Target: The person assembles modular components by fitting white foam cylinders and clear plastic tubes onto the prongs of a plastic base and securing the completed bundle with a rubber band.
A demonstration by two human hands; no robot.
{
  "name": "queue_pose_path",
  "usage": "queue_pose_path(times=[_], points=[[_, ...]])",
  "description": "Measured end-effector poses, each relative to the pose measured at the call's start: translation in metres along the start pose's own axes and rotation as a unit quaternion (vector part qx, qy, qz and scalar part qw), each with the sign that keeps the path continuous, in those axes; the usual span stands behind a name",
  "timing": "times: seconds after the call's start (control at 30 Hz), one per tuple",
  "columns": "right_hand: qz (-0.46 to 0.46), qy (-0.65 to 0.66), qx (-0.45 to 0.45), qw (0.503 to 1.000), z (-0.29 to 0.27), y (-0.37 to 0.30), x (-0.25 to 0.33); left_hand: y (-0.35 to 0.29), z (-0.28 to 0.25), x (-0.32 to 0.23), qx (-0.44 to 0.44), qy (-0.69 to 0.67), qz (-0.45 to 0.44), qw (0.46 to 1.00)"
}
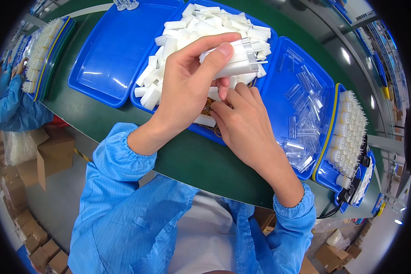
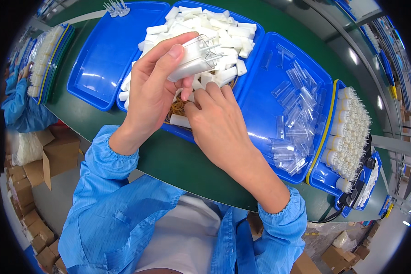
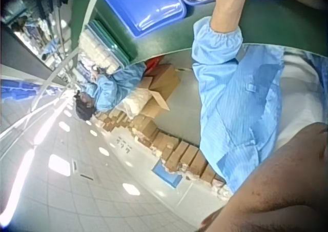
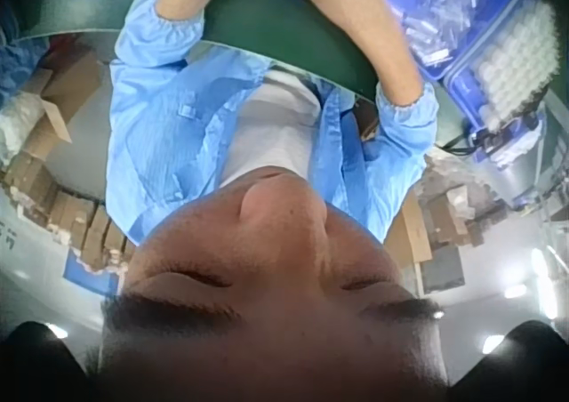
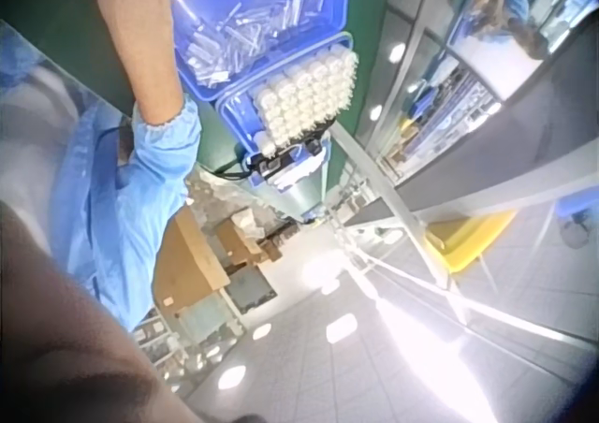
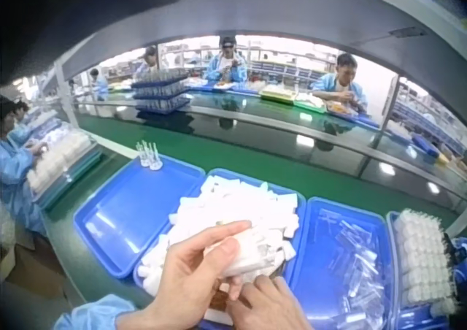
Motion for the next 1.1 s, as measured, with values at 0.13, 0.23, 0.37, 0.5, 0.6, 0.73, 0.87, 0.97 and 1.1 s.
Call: queue_pose_path(times=[0.13, 0.23, 0.37, 0.5, 0.6, 0.73, 0.87, 0.97, 1.1], points=[[0.021, 0.03, -0.029, 0.999, 0.01, 0.012, 0.007, 0.001, 0.0, -0.001, -0.013, -0.019, -0.008, 1.0], [0.033, -0.001, 0.009, 0.999, 0.017, 0.013, 0.006, 0.001, 0.0, 0.0, -0.012, -0.019, -0.014, 1.0], [0.083, 0.09, 0.021, 0.992, 0.005, 0.007, 0.002, 0.001, 0.0, -0.001, -0.017, -0.021, -0.017, 0.999], [0.179, 0.353, 0.003, 0.918, -0.019, -0.005, -0.008, -0.001, -0.001, -0.001, -0.016, -0.009, -0.022, 1.0], [0.193, 0.508, -0.018, 0.839, -0.028, -0.026, -0.024, -0.002, 0.004, 0.001, -0.01, -0.016, -0.031, 0.999], [0.209, 0.683, -0.107, 0.691, -0.032, -0.057, -0.034, -0.008, 0.012, 0.003, 0.01, 0.0, -0.063, 0.998], [0.175, 0.725, -0.221, 0.629, -0.031, -0.083, -0.049, -0.016, 0.018, 0.01, 0.053, 0.05, -0.116, 0.99], [0.168, 0.733, -0.27, 0.602, -0.031, -0.094, -0.057, -0.019, 0.02, 0.017, 0.087, 0.073, -0.131, 0.985], [0.157, 0.756, -0.287, 0.568, -0.038, -0.102, -0.059, -0.02, 0.022, 0.025, 0.11, 0.068, -0.144, 0.981]])
Point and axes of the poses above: each hand's wrist, its own y-axis towards the middle knuckle, its own z-axis out of the palm, x = y × z, the point moved 2 cm from there along y, towards the middle knuckle, and after that the axes turned 6 degrees about x, right-handed, at the moved point
